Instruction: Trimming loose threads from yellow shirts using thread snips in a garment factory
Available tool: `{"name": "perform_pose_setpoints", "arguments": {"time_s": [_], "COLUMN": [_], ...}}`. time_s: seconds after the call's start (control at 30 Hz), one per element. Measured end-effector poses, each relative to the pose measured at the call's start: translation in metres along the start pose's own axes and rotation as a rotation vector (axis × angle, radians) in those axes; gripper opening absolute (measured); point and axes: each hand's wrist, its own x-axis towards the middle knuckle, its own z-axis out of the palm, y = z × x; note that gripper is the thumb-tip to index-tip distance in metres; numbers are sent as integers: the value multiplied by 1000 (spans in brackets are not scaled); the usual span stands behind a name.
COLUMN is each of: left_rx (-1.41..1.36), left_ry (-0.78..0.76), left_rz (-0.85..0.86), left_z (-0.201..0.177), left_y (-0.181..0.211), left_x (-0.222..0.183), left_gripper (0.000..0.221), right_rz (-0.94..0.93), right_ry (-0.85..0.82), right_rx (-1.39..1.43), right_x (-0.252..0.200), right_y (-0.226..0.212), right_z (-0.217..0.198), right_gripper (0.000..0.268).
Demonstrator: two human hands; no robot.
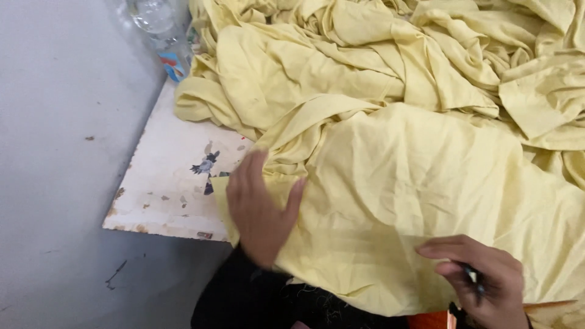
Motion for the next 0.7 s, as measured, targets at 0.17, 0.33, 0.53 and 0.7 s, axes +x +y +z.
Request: {"name": "perform_pose_setpoints", "arguments": {"time_s": [0.17,0.33,0.53,0.7], "left_rx": [-161,-1021,-1430,-1365], "left_ry": [-501,-395,-297,-246], "left_rz": [-450,-647,-800,-736], "left_z": [59,21,6,-13], "left_y": [-85,-49,-45,-53], "left_x": [17,26,39,61], "left_gripper": [16,19,18,15], "right_rz": [-120,-237,-188,-119], "right_ry": [-331,-310,-404,-402], "right_rx": [115,4,114,50], "right_x": [39,83,113,100], "right_y": [-22,-17,25,43], "right_z": [26,72,114,83], "right_gripper": [36,53,38,29]}}
